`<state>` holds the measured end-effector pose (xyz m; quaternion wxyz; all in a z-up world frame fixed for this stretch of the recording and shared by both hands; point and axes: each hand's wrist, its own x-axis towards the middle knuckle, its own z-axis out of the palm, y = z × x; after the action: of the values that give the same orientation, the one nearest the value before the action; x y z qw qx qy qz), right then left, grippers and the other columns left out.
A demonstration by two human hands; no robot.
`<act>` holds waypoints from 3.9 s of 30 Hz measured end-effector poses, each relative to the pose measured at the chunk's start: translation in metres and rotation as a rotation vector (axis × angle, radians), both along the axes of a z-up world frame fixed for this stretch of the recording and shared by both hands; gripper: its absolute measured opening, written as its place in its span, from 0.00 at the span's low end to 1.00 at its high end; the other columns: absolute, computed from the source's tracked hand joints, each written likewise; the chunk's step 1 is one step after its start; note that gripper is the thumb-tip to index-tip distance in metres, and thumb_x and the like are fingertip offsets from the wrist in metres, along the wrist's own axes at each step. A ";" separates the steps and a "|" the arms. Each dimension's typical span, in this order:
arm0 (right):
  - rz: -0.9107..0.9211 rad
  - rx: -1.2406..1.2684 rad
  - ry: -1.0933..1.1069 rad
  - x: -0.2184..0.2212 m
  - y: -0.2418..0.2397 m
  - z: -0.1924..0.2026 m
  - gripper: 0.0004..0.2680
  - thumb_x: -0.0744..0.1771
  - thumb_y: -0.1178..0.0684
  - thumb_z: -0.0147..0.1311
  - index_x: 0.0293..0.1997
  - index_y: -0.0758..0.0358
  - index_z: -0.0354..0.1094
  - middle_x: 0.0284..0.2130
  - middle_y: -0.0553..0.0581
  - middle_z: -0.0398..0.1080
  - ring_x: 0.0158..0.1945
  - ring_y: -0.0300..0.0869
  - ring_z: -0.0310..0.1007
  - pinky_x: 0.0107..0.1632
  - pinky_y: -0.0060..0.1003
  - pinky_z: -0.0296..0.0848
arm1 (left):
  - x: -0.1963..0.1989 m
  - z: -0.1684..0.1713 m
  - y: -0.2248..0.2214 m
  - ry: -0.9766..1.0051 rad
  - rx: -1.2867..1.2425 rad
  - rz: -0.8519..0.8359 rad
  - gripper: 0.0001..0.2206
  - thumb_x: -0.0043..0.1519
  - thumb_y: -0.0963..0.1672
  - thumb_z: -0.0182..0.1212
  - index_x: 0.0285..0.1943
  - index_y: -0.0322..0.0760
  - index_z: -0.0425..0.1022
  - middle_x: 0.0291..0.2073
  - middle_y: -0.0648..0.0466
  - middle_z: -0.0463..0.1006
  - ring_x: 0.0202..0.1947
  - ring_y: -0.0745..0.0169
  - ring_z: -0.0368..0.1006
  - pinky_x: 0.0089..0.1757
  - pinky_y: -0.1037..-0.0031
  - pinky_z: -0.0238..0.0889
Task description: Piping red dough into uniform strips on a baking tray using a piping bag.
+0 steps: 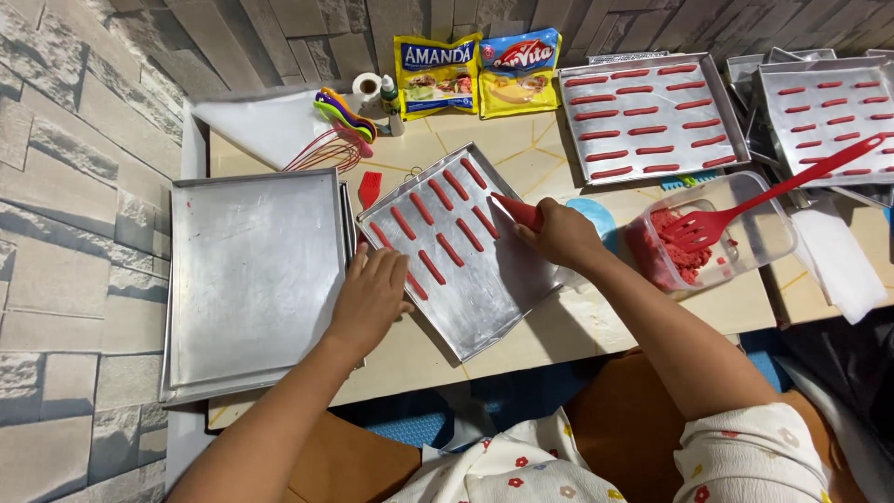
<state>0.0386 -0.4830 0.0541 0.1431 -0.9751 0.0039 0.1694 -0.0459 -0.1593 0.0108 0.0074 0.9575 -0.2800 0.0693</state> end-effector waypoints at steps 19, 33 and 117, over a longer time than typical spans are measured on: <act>0.069 -0.047 -0.051 0.000 0.004 -0.018 0.17 0.68 0.40 0.53 0.51 0.67 0.70 0.37 0.67 0.75 0.44 0.59 0.80 0.43 0.53 0.78 | 0.029 -0.083 0.026 0.073 -0.064 0.054 0.23 0.53 0.50 0.73 0.54 0.40 0.76 0.46 0.49 0.79 0.58 0.53 0.74 0.68 0.58 0.51; 0.115 -0.060 -0.072 -0.003 0.001 -0.019 0.16 0.67 0.43 0.57 0.51 0.70 0.70 0.37 0.67 0.76 0.45 0.60 0.80 0.44 0.55 0.78 | 0.031 -0.111 0.025 -0.096 0.020 0.083 0.22 0.48 0.51 0.76 0.50 0.46 0.77 0.40 0.54 0.79 0.49 0.57 0.79 0.61 0.65 0.63; 0.117 -0.033 -0.050 -0.028 -0.024 -0.017 0.12 0.67 0.49 0.55 0.49 0.68 0.76 0.32 0.67 0.78 0.39 0.61 0.81 0.39 0.52 0.80 | 0.025 -0.073 0.012 -0.294 -0.007 0.104 0.04 0.59 0.40 0.60 0.35 0.45 0.76 0.28 0.58 0.76 0.32 0.62 0.79 0.49 0.72 0.68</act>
<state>0.0105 -0.5069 0.0367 0.1169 -0.9798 -0.0540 0.1531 -0.0212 -0.1473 -0.0627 -0.0338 0.9501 -0.2280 0.2102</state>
